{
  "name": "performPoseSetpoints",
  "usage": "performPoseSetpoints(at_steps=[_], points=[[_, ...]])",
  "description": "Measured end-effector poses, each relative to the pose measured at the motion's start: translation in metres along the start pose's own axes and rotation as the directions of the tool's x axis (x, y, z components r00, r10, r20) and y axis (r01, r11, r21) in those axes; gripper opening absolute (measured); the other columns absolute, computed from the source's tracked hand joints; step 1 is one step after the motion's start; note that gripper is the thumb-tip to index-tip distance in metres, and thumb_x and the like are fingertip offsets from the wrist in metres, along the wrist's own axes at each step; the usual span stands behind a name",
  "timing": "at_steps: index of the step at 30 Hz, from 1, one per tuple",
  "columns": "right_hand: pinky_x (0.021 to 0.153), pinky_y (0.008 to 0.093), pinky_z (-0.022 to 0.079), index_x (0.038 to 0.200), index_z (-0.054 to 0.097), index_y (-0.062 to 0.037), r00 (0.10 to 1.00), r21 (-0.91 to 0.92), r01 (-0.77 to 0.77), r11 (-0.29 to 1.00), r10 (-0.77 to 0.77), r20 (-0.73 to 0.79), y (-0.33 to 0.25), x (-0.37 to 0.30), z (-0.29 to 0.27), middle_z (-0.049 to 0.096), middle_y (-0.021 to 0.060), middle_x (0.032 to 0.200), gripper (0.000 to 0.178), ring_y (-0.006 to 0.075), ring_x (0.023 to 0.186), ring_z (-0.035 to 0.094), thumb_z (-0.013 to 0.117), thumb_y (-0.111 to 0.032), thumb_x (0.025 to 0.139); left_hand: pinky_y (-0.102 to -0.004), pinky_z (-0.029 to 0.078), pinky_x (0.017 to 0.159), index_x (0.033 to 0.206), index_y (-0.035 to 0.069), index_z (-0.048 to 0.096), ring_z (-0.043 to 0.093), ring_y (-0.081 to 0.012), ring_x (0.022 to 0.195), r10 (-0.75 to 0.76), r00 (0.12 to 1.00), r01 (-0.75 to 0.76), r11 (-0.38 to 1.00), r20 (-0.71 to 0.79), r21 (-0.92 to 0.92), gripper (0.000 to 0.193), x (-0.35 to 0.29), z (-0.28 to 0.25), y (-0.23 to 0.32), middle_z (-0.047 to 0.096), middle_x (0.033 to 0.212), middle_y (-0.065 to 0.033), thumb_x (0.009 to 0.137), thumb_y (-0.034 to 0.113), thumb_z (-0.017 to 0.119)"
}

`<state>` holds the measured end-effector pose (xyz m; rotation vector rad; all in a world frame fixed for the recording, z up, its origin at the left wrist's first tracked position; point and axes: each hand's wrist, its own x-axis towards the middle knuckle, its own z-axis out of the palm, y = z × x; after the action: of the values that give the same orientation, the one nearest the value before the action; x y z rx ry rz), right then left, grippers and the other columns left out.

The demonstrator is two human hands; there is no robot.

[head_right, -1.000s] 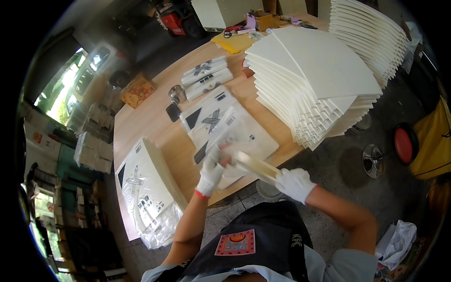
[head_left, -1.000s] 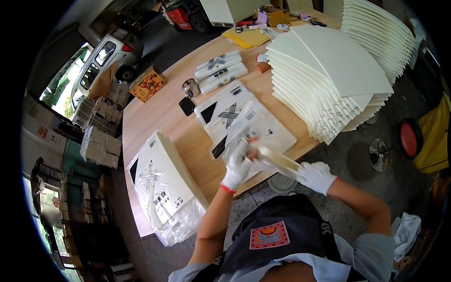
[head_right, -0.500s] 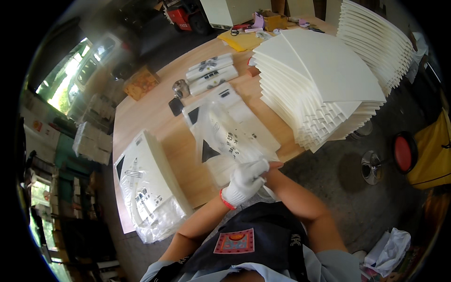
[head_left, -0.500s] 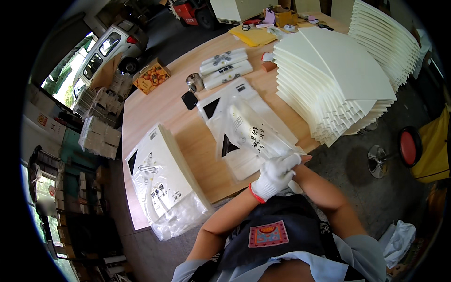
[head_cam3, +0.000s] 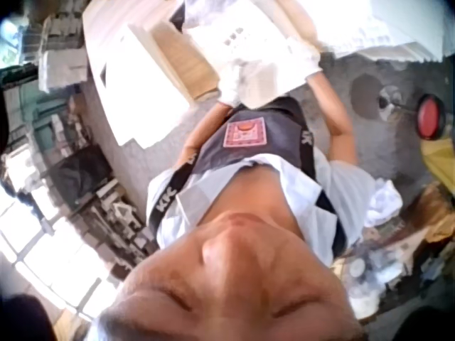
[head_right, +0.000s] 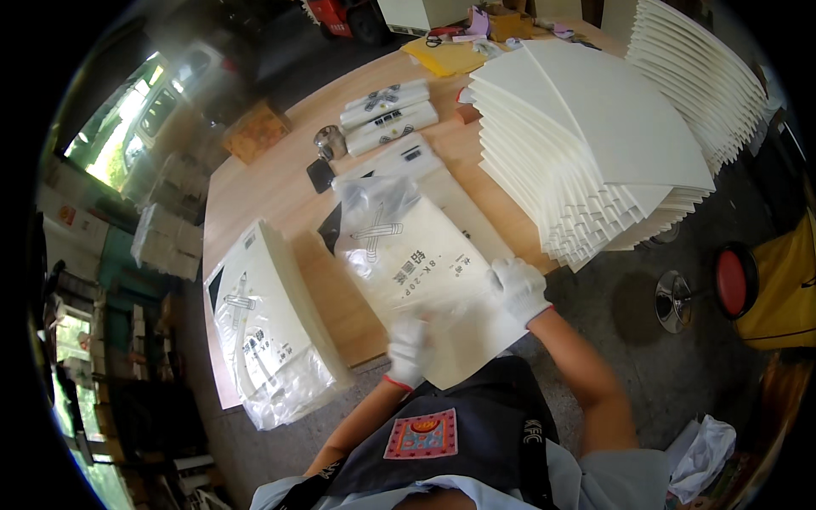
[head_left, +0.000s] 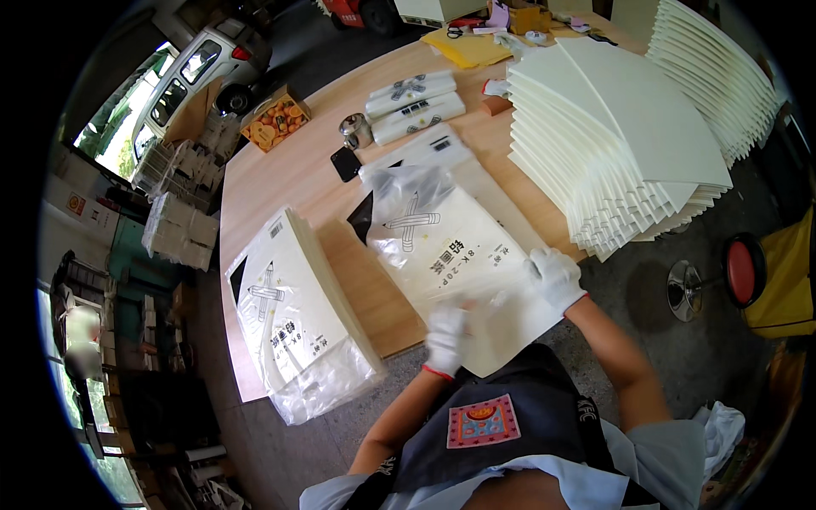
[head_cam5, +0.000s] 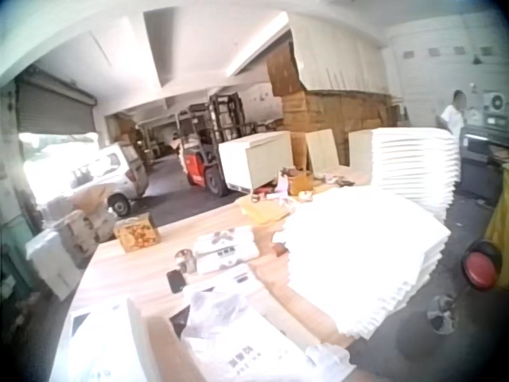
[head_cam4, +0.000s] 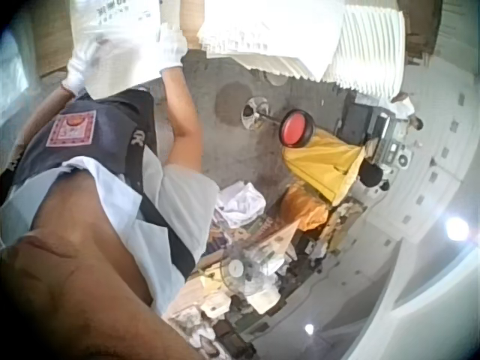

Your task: The person repeatedly picks up stacks of white paper sheets from a table and places them into clear plastic packaging bags. The person then folds the top of the bag to seal the contents. This process is repeated continuously throughout the clip.

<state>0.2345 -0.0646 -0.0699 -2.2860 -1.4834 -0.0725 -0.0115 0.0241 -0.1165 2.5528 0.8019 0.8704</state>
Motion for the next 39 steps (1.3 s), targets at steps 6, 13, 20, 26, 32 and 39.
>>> performPoseSetpoints(at_steps=[6, 13, 20, 26, 32, 39], points=[[0.054, 0.0423, 0.047, 0.068, 0.059, -0.0133, 0.972, -0.015, 0.13, 0.991, -0.124, 0.2, -0.017, -0.037, -0.031, 0.062, 0.008, 0.067, 0.018, 0.0277, 0.061, 0.061, 0.057, -0.027, 0.078, -0.0324, 0.04, 0.055, 0.073, 0.004, 0.046, 0.05, -0.02, 0.059, -0.657, 0.744, 0.629, 0.751, -0.124, -0.203, 0.024, -0.004, -0.059, -0.018, 0.046, 0.064, -0.0059, 0.075, 0.008, 0.07], [0.054, 0.04, 0.049, 0.068, 0.061, -0.0145, 0.768, 0.181, 0.253, 0.95, -0.311, 0.56, -0.025, -0.126, -0.087, 0.062, 0.0059, 0.065, 0.017, 0.0255, 0.06, 0.062, 0.058, -0.029, 0.075, -0.028, 0.04, 0.05, 0.073, 0.005, 0.052, 0.051, -0.0143, 0.055, -0.386, 0.904, 0.426, 0.811, 0.182, -0.4, 0.017, -0.083, -0.127, 0.055, 0.048, 0.062, -0.0061, 0.075, 0.005, 0.069], [0.053, 0.0427, 0.047, 0.062, 0.058, -0.0096, 0.953, 0.117, 0.189, 0.975, -0.211, 0.217, -0.019, -0.081, -0.056, 0.057, 0.011, 0.063, 0.023, 0.0297, 0.06, 0.059, 0.057, -0.029, 0.074, -0.0363, 0.043, 0.055, 0.075, 0.006, 0.048, 0.054, -0.0272, 0.063, -0.414, 0.888, 0.451, 0.867, 0.199, -0.21, 0.017, -0.037, -0.089, 0.036, 0.049, 0.069, -0.0111, 0.071, 0.006, 0.064], [0.059, 0.046, 0.047, 0.066, 0.06, -0.01, 0.801, 0.01, -0.012, 1.0, 0.003, 0.599, 0.034, -0.133, -0.037, 0.061, 0.0135, 0.067, 0.031, 0.034, 0.065, 0.061, 0.054, -0.036, 0.083, -0.0333, 0.047, 0.064, 0.085, 0.009, 0.052, 0.059, -0.0205, 0.071, -0.629, 0.669, 0.735, 0.639, 0.397, -0.227, 0.017, -0.137, -0.076, -0.021, 0.056, 0.074, -0.0041, 0.075, 0.017, 0.063], [0.059, 0.0356, 0.05, 0.1, 0.059, -0.0062, 0.692, 0.57, -0.701, 0.428, 0.216, 0.689, 0.028, -0.092, 0.04, 0.066, 0.0116, 0.084, 0.03, 0.0243, 0.073, 0.066, 0.052, -0.035, 0.091, -0.0245, 0.042, 0.063, 0.093, 0.004, 0.06, 0.049, -0.0101, 0.071, -0.903, 0.242, 0.769, -0.046, 0.356, -0.637, 0.026, -0.136, -0.023, -0.057, 0.056, 0.076, -0.0002, 0.087, 0.029, 0.057], [0.067, 0.0202, 0.046, 0.117, 0.057, 0.0016, 0.537, 0.571, -0.821, 0.014, -0.321, 0.78, -0.057, -0.076, 0.093, 0.063, 0.0033, 0.101, 0.037, 0.0085, 0.08, 0.057, 0.057, -0.025, 0.091, -0.0243, 0.033, 0.054, 0.071, 0.005, 0.047, 0.038, -0.008, 0.058, -0.497, 0.865, 0.416, 0.79, -0.073, -0.451, 0.018, -0.008, -0.172, 0.048, 0.043, 0.063, 0.0011, 0.088, 0.007, 0.054]])
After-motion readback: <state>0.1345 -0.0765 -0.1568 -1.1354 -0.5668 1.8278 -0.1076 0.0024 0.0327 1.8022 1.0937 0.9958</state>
